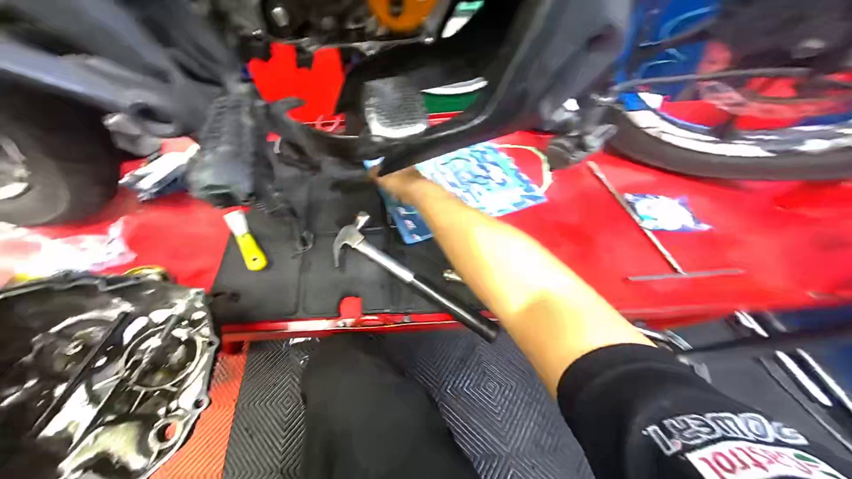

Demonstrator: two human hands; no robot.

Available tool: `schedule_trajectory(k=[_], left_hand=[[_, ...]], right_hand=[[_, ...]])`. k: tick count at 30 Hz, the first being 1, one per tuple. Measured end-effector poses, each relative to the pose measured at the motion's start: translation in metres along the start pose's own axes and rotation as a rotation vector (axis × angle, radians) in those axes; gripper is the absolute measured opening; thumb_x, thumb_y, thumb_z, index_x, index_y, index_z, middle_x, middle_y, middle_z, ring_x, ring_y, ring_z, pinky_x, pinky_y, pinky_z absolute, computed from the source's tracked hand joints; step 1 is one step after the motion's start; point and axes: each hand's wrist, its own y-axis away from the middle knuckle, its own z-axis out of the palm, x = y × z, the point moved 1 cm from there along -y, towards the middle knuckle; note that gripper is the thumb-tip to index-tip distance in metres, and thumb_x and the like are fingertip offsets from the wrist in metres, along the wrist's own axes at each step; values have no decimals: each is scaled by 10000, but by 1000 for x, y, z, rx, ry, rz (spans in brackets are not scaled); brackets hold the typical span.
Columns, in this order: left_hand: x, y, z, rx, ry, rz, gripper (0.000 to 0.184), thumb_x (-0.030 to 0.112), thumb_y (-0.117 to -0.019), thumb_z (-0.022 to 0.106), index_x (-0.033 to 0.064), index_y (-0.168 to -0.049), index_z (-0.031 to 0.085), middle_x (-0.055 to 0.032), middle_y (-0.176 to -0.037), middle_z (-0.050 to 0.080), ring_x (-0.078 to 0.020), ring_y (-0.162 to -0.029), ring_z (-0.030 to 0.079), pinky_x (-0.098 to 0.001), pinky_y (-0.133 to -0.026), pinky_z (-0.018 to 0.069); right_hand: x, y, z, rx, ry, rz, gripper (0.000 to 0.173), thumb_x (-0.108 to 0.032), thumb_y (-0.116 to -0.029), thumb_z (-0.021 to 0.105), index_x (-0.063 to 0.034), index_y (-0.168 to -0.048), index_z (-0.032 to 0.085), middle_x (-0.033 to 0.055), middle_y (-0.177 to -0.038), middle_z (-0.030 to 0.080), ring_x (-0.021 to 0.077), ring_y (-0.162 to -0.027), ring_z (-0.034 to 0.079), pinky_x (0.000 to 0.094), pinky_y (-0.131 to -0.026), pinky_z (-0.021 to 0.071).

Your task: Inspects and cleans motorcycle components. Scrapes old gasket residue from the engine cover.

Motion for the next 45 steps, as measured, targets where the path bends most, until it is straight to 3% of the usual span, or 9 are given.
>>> schedule_trajectory(k=[4,7,10,14,16,22,27,32,45], left_hand=[[6,-26,-13,-79,1,34,213,220,-1071,409,134,-1130,595,9,-969,722,-97,-927,715,-323,-847,617],[-11,-51,-22,-92,25,75,270,247,-1055,385,222,-1049,654,66,-920,733,-41,-860,717,-270,-766,622],[-34,-75,-26,-100,48,86,226,253,-1037,441,207,-1033,663,51,-920,724,-55,-848,709,-280,-748,619],[-60,-95,-30,-73,56,55,217,228,-996,444,203,-950,655,52,-821,707,-47,-762,698,-265,-678,608],[-68,-99,-33,-70,75,30,217,218,-975,448,208,-891,647,52,-767,691,-44,-714,688,-264,-646,605],[-61,-97,-31,-161,118,-57,177,284,-955,537,195,-1013,678,7,-856,728,-84,-768,720,-317,-671,629],[-60,-86,-28,-142,114,-186,220,297,-987,504,168,-1071,662,-39,-913,729,-137,-809,726,-375,-696,630],[-53,-81,-33,-127,106,-306,231,285,-1012,486,145,-1085,655,-75,-922,728,-170,-802,729,-394,-680,630],[-59,-103,-33,-173,76,-430,409,529,-1034,482,211,-1239,638,-104,-1010,739,-238,-843,741,-443,-660,628]], right_hand=[[-2,-31,2,215,-27,-74,385,-183,-1025,616,38,-1340,606,194,-1309,651,214,-1213,619,380,-1073,476],[-64,-13,-2,256,-152,153,173,-154,-1065,515,-42,-1168,597,29,-984,599,38,-818,554,202,-750,487],[-49,-15,14,180,-3,37,402,-196,-1067,542,54,-1380,570,232,-1352,631,292,-1266,606,468,-1108,441],[-44,-52,70,70,193,-292,369,-436,-965,646,-84,-1018,745,147,-954,730,322,-916,712,618,-823,569],[-97,-10,81,-110,334,-299,388,-466,-1001,600,-117,-1024,765,133,-997,738,323,-992,705,630,-898,543],[-194,31,111,-143,629,-135,546,-508,-1059,446,-67,-821,662,183,-898,690,392,-893,700,605,-678,543],[-196,37,124,-253,630,-246,331,-375,-992,596,-93,-858,705,153,-889,700,365,-878,702,604,-690,558],[-190,25,171,-322,516,-264,354,-349,-1030,591,-76,-1250,635,200,-1092,702,401,-1043,695,614,-854,567],[-157,58,131,-584,665,-94,405,-284,-858,756,-86,-1195,653,173,-1031,699,368,-955,693,619,-788,562]])
